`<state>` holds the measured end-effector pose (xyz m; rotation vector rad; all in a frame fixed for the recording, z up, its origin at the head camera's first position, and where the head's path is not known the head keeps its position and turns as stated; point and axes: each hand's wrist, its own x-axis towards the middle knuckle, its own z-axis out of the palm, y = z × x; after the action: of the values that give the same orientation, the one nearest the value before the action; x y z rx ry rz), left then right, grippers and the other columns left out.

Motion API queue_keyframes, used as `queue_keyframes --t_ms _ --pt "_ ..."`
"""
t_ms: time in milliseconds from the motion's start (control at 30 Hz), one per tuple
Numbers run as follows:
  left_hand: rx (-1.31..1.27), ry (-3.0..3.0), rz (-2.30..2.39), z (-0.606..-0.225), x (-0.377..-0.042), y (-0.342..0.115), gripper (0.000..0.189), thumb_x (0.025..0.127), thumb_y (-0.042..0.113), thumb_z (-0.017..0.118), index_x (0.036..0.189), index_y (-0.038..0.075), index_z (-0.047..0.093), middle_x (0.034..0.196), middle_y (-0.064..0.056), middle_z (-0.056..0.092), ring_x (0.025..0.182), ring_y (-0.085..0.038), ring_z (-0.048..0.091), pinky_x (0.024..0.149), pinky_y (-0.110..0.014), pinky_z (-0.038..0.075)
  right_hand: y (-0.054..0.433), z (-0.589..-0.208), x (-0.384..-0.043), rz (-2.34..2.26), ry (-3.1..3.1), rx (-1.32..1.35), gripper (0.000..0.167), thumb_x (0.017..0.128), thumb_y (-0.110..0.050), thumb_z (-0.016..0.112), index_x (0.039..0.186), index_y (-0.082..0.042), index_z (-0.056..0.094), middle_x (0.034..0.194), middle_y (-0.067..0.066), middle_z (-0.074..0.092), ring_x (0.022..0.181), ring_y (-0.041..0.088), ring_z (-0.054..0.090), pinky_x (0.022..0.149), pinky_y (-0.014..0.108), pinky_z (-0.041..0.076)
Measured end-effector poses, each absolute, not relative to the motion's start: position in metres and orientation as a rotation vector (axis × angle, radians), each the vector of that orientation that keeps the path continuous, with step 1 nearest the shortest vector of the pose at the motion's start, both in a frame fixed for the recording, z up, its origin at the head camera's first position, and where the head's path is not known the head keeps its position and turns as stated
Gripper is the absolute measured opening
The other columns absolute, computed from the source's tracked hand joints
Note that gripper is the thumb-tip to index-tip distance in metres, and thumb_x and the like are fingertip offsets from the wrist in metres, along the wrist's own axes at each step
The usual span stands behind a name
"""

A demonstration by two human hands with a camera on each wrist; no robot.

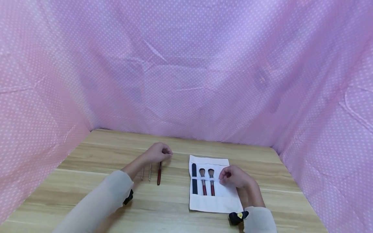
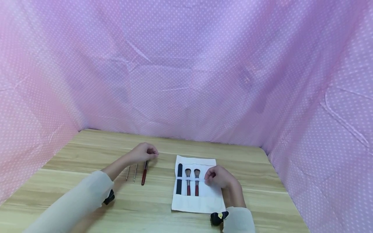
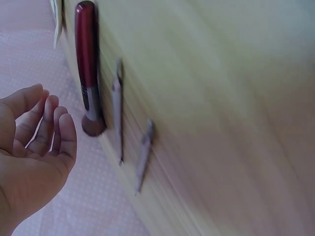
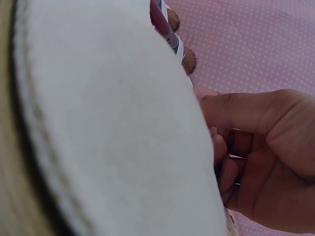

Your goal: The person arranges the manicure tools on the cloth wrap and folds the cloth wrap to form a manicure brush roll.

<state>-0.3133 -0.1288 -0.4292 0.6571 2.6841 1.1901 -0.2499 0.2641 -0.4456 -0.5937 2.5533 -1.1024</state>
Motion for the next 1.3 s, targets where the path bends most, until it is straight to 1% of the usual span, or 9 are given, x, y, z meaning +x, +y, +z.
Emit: queue_keyframes --t_ms 233,400,500,600,667,767,867,1100,1300 --pt "0.693 2.698 1.144 -0.433 -0.307 -0.147 0.002 0.09 0.004 0.073 0.092 0.002 0.073 0.081 0.001 0.068 0.076 -0.013 0.062 0.073 -0.029 0.055 0.264 -0.447 -0.249 -1.105 2.56 -0.565 0.012 0.092 0.005 0.067 0.087 -0.006 0.071 0.081 0.0 0.065 0.076 0.015 0.055 0.068 0.023 0.044" --pt "0.63 2.739 1.097 -0.439 -0.301 -0.151 0.013 0.082 0.006 0.083 0.087 0.004 0.07 0.076 0.001 0.066 0.069 -0.013 0.062 0.066 -0.027 0.055 0.263 -0.448 -0.25 -1.114 2.56 -0.534 0.016 0.092 0.008 0.064 0.087 -0.006 0.071 0.081 0.001 0.065 0.078 0.018 0.055 0.068 0.024 0.044" --pt "0.648 2.773 1.051 -0.44 -0.297 -0.148 0.022 0.078 0.009 0.088 0.088 0.004 0.07 0.076 0.001 0.066 0.069 -0.012 0.061 0.066 -0.027 0.054 0.262 -0.448 -0.25 -1.126 2.551 -0.519 0.016 0.091 0.008 0.064 0.086 -0.005 0.071 0.08 0.001 0.065 0.078 0.019 0.056 0.068 0.024 0.045" --pt "0.702 2.75 1.049 -0.44 -0.294 -0.143 0.028 0.075 0.009 0.091 0.094 0.002 0.071 0.079 0.001 0.066 0.074 -0.011 0.06 0.071 -0.027 0.053 0.262 -0.448 -0.249 -1.126 2.547 -0.508 0.015 0.092 0.007 0.065 0.087 -0.005 0.071 0.08 0.001 0.064 0.078 0.017 0.055 0.069 0.024 0.044" --pt "0.765 2.698 1.076 -0.442 -0.293 -0.139 0.032 0.075 0.005 0.09 0.099 0.0 0.07 0.082 -0.002 0.067 0.078 -0.013 0.061 0.074 -0.027 0.054 0.262 -0.448 -0.249 -1.126 2.546 -0.508 0.014 0.092 0.007 0.065 0.087 -0.005 0.071 0.08 0.001 0.065 0.078 0.017 0.055 0.069 0.024 0.044" --pt "0.821 2.624 1.102 -0.445 -0.29 -0.135 0.035 0.075 0.001 0.088 0.104 -0.002 0.069 0.085 -0.005 0.067 0.08 -0.015 0.062 0.074 -0.026 0.054 0.261 -0.447 -0.248 -1.134 2.54 -0.508 0.016 0.092 0.009 0.062 0.086 -0.004 0.071 0.081 0.002 0.065 0.077 0.017 0.055 0.069 0.024 0.045" --pt "0.834 2.598 1.093 -0.448 -0.289 -0.13 0.036 0.076 0.001 0.088 0.106 0.0 0.069 0.086 -0.004 0.067 0.08 -0.014 0.062 0.073 -0.025 0.054 0.26 -0.446 -0.248 -1.152 2.536 -0.497 0.019 0.091 0.012 0.059 0.086 -0.003 0.071 0.081 0.003 0.066 0.078 0.018 0.056 0.07 0.026 0.046" --pt "0.835 2.599 1.076 -0.452 -0.288 -0.12 0.028 0.079 0.005 0.087 0.101 0.003 0.071 0.083 0.001 0.065 0.078 -0.011 0.06 0.072 -0.025 0.053 0.259 -0.445 -0.248 -1.162 2.536 -0.483 0.021 0.09 0.013 0.057 0.086 -0.002 0.07 0.081 0.004 0.066 0.078 0.019 0.056 0.071 0.026 0.046" --pt "0.896 2.572 1.056 -0.453 -0.286 -0.114 0.015 0.084 0.003 0.08 0.098 0.002 0.074 0.079 0.005 0.064 0.074 -0.009 0.058 0.068 -0.023 0.049 0.26 -0.447 -0.248 -1.152 2.541 -0.482 0.021 0.09 0.013 0.057 0.086 -0.002 0.07 0.081 0.004 0.066 0.078 0.019 0.056 0.071 0.026 0.045"
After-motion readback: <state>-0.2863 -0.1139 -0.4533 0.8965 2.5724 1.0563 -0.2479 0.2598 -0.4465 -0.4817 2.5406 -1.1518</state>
